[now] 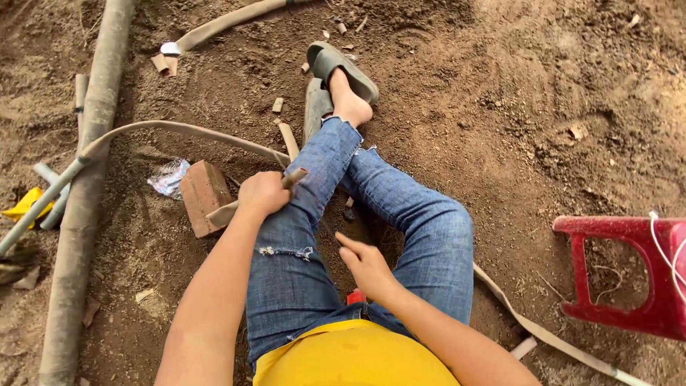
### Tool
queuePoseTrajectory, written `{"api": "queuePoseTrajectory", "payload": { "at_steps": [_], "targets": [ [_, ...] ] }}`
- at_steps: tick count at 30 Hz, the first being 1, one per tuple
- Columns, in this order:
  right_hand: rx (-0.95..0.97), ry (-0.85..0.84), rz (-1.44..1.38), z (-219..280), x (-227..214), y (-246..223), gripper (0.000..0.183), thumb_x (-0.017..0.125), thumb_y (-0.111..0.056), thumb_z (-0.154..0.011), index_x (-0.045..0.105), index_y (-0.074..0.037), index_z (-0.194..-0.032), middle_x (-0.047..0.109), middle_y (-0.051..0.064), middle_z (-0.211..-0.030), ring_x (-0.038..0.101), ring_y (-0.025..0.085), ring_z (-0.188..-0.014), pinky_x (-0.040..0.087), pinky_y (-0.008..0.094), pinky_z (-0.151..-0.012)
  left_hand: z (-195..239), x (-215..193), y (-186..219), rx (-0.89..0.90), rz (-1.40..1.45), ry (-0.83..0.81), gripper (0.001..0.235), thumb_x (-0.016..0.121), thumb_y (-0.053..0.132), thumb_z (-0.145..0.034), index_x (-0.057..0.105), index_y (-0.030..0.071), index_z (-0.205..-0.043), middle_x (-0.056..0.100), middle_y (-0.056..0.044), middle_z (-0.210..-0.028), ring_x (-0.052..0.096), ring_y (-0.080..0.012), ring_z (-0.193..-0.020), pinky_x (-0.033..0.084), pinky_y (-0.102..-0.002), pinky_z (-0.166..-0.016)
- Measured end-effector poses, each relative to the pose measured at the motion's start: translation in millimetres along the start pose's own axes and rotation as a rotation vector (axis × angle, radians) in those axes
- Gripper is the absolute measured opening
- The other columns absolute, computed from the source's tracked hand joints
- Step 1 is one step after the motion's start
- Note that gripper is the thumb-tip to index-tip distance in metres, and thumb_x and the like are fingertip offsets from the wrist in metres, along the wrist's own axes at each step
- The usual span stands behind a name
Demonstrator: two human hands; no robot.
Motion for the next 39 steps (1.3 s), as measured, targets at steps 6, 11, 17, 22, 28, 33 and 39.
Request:
{"api": "queuePoseTrajectory", "payload": {
  "at_steps": [6,11,17,22,28,33,39],
  "targets": [
    [-0.031,-0.021,0.022,-4.5,-2.9,-3.3,0.044,0.058,-0.021,-0.107,0.07,-0.024,-0.149,0.081,0.019,-0.1,0.071,0.023,-0.091,0.057,0.043,-0.084,-5.8,15.9,3.8,0.059,-0.131,0.035,0.036,0.064,0.035,-0.087,0.081,0.008,-0.103,0.081,-0.015,-0.102,0.076,-0.0384,-0.107,0.061,-0.051,-0.092],
    [-0.016,-0.04,-0.067,-51.3,22.1,-24.9,0.041,0.057,-0.023,-0.108,0.07,-0.021,-0.148,0.077,0.009,-0.086,0.064,0.013,-0.081,0.051,0.033,-0.07,-1.3,10.5,-7.4,0.01,-0.043,0.046,0.043,0.064,0.042,-0.087,0.079,0.006,-0.105,0.08,-0.018,-0.106,0.074,-0.0407,-0.112,0.06,-0.053,-0.095],
    [0.155,-0.056,-0.336,-5.6,-2.6,5.9,0.044,0.054,-0.02,-0.108,0.066,-0.012,-0.149,0.056,0.005,-0.066,0.042,0.006,-0.051,0.04,0.02,-0.044,-4.5,5.7,-1.8,-0.001,-0.085,0.023,0.038,0.061,0.037,-0.085,0.08,0.011,-0.104,0.081,-0.014,-0.107,0.074,-0.0378,-0.113,0.06,-0.051,-0.095],
    [0.111,-0.104,-0.429,9.7,-7.9,2.3,0.046,0.051,-0.017,-0.11,0.058,-0.004,-0.154,0.055,0.007,-0.068,0.037,0.004,-0.047,0.033,0.02,-0.042,-10.2,11.3,-7.5,0.002,-0.06,0.025,0.041,0.062,0.04,-0.084,0.08,0.011,-0.106,0.08,-0.015,-0.11,0.074,-0.0374,-0.116,0.06,-0.052,-0.096],
    [0.082,-0.126,-0.492,15.4,2.9,3.3,0.048,0.048,-0.018,-0.111,0.055,-0.004,-0.156,0.054,0.006,-0.071,0.037,0.001,-0.044,0.033,0.018,-0.04,-2.2,6.4,-9.2,-0.011,-0.018,0.037,0.041,0.061,0.04,-0.085,0.079,0.01,-0.107,0.08,-0.015,-0.11,0.073,-0.0375,-0.116,0.059,-0.052,-0.097],
    [-0.009,-0.114,-0.402,13.3,-5.8,28.1,0.046,0.05,-0.016,-0.111,0.057,-0.004,-0.155,0.054,0.007,-0.067,0.04,0.005,-0.043,0.033,0.022,-0.04,-5.0,8.3,-6.8,-0.002,0.012,0.051,0.042,0.061,0.04,-0.085,0.08,0.01,-0.108,0.08,-0.015,-0.108,0.074,-0.0386,-0.113,0.059,-0.051,-0.096],
    [-0.054,-0.167,-0.354,16.9,-8.4,40.6,0.047,0.049,-0.015,-0.11,0.058,-0.005,-0.156,0.055,0.008,-0.061,0.044,0.008,-0.042,0.036,0.022,-0.04,-9.0,12.7,-10.4,-0.014,-0.006,0.079,0.042,0.06,0.043,-0.088,0.08,0.011,-0.107,0.081,-0.015,-0.107,0.075,-0.0377,-0.112,0.06,-0.051,-0.095]
  ]
}}
Point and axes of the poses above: each hand's wrist, its own z-axis away from the middle knuckle, its own x-axis out of the palm, y = z × x, the point moved 8 cm from there along -z, towards the middle knuckle
